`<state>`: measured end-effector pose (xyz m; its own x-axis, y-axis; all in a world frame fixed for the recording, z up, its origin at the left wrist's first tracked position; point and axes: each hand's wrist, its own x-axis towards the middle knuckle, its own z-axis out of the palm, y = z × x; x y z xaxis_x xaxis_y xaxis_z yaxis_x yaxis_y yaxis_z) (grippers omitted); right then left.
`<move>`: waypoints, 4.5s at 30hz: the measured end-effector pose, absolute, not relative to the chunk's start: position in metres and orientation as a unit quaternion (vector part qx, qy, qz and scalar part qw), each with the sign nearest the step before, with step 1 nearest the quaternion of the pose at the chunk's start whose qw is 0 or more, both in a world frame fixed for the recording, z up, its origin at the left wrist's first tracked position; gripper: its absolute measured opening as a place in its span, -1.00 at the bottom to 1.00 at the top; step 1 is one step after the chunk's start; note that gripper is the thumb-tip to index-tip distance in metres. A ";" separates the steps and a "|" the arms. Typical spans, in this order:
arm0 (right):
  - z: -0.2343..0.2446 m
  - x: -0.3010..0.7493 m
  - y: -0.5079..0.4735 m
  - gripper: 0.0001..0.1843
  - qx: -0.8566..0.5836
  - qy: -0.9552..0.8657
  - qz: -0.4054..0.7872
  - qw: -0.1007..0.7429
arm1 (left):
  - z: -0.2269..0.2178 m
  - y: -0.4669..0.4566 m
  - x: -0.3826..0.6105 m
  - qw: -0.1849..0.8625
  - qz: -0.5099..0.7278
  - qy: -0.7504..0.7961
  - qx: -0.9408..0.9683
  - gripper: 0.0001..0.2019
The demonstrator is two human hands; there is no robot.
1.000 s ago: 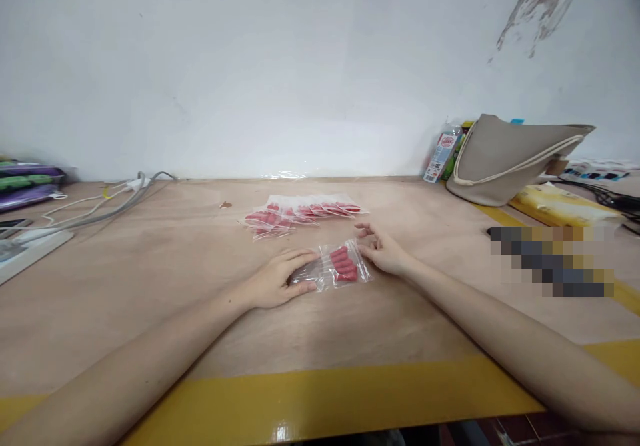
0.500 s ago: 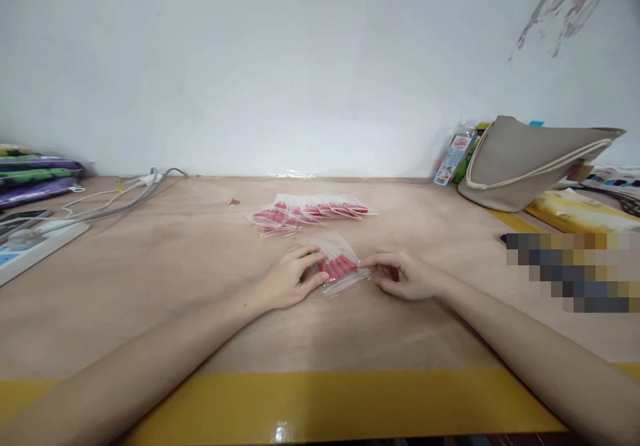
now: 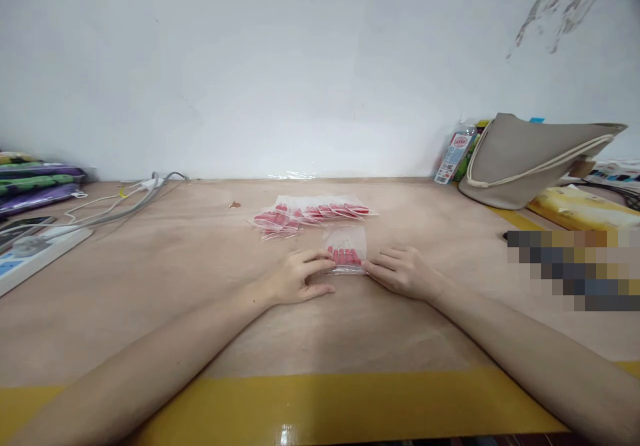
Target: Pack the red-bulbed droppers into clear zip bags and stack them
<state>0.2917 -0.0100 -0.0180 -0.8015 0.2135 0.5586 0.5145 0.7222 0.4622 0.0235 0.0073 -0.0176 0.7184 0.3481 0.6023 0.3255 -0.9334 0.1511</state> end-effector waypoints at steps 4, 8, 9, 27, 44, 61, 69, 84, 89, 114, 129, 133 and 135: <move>-0.014 0.291 -0.010 -0.83 -0.176 -0.899 -0.343 0.207 | -0.021 0.006 0.024 -0.023 0.320 0.176 0.931 -0.80; -0.016 0.292 -0.007 -0.80 -0.180 -0.902 -0.342 0.194 | -0.021 0.009 0.026 -0.050 0.315 0.172 0.932 -0.82; -0.017 0.293 -0.006 -0.79 -0.189 -0.901 -0.339 0.194 | -0.021 0.010 0.027 -0.049 0.310 0.173 0.934 -0.82; -0.021 0.279 -0.004 -0.81 -0.240 -0.881 -0.311 0.263 | -0.026 0.016 0.077 -0.066 0.353 0.182 0.915 -0.86; -0.019 0.271 -0.007 -0.80 -0.248 -0.872 -0.300 0.295 | -0.015 0.023 0.069 -0.286 0.299 0.118 0.903 -0.76; -0.017 0.273 -0.006 -0.80 -0.256 -0.867 -0.298 0.307 | -0.004 0.013 0.014 -0.326 0.272 0.153 0.893 -0.83; -0.019 0.276 -0.005 -0.76 -0.269 -0.868 -0.292 0.299 | -0.007 0.013 0.015 -0.337 0.255 0.196 0.885 -0.75; -0.023 0.264 -0.009 -0.74 -0.298 -0.890 -0.263 0.224 | -0.010 0.017 0.044 -0.187 0.319 0.177 0.912 -0.75; -0.010 0.294 -0.007 -0.75 -0.310 -0.912 -0.219 0.152 | 0.003 0.054 0.073 -0.188 0.276 0.315 0.888 -0.61; -0.035 0.351 0.079 -0.79 -0.454 -0.839 -0.097 0.283 | -0.008 0.109 0.015 -0.179 0.161 0.445 0.862 -0.64; -0.029 0.305 0.035 -0.81 -0.335 -0.839 -0.257 0.344 | -0.013 0.074 0.046 -0.210 0.256 0.288 0.898 -0.74; -0.029 0.294 0.028 -0.85 -0.305 -0.864 -0.268 0.299 | -0.016 0.051 0.055 -0.093 0.267 0.275 0.919 -0.70; -0.028 0.294 0.028 -0.84 -0.298 -0.866 -0.285 0.283 | -0.016 0.046 0.052 -0.038 0.265 0.270 0.925 -0.65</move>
